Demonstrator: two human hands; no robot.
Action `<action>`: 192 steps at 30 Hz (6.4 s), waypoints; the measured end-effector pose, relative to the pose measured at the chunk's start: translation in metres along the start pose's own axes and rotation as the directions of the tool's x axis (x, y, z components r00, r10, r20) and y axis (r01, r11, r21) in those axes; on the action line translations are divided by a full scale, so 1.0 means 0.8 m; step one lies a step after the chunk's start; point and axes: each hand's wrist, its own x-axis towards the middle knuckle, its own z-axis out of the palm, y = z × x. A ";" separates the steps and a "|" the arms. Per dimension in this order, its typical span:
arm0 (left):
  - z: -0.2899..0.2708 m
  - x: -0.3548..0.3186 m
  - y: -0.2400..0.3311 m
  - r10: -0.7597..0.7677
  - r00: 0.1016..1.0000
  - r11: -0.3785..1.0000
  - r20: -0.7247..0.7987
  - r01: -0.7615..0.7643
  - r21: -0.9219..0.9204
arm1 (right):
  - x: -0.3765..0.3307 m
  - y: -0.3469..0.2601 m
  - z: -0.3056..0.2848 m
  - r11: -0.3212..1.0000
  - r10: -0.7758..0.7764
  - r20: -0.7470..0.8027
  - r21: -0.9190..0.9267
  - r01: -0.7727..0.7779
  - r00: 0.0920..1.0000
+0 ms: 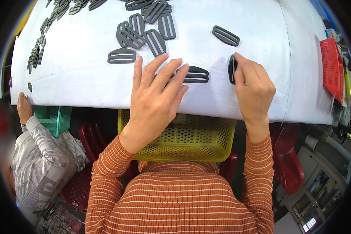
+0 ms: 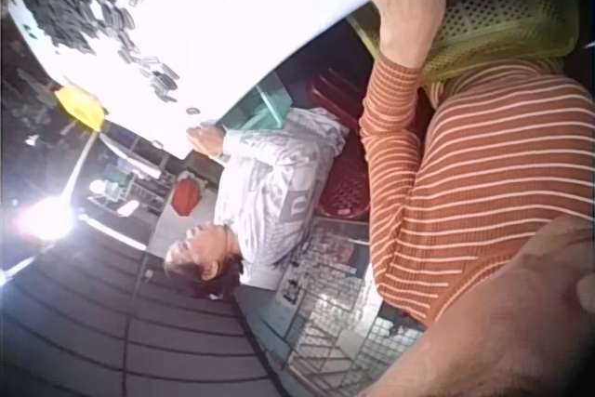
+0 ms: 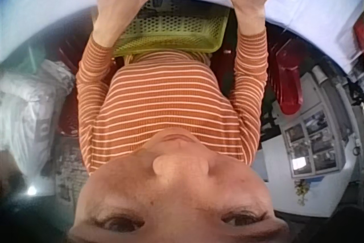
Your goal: The person moves a yellow basket and a red chair, then sits at a table. They pour black plastic buckles from a blue basket onto the table and begin sorting them by hand, placing them into the yellow basket.
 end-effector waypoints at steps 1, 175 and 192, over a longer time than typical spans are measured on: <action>0.002 0.001 0.003 0.015 1.000 1.000 0.008 -0.016 0.017 | -0.003 0.003 -0.005 0.995 0.071 0.010 0.069 -0.071 0.997; -0.032 0.026 -0.133 -0.124 0.950 0.987 -0.287 0.148 0.065 | 0.143 -0.122 0.079 0.877 -0.386 0.004 0.313 0.365 0.923; -0.075 -0.003 -0.158 -0.377 0.871 0.916 -0.315 0.401 0.013 | 0.095 -0.158 0.062 0.780 -0.578 0.083 0.347 0.520 0.812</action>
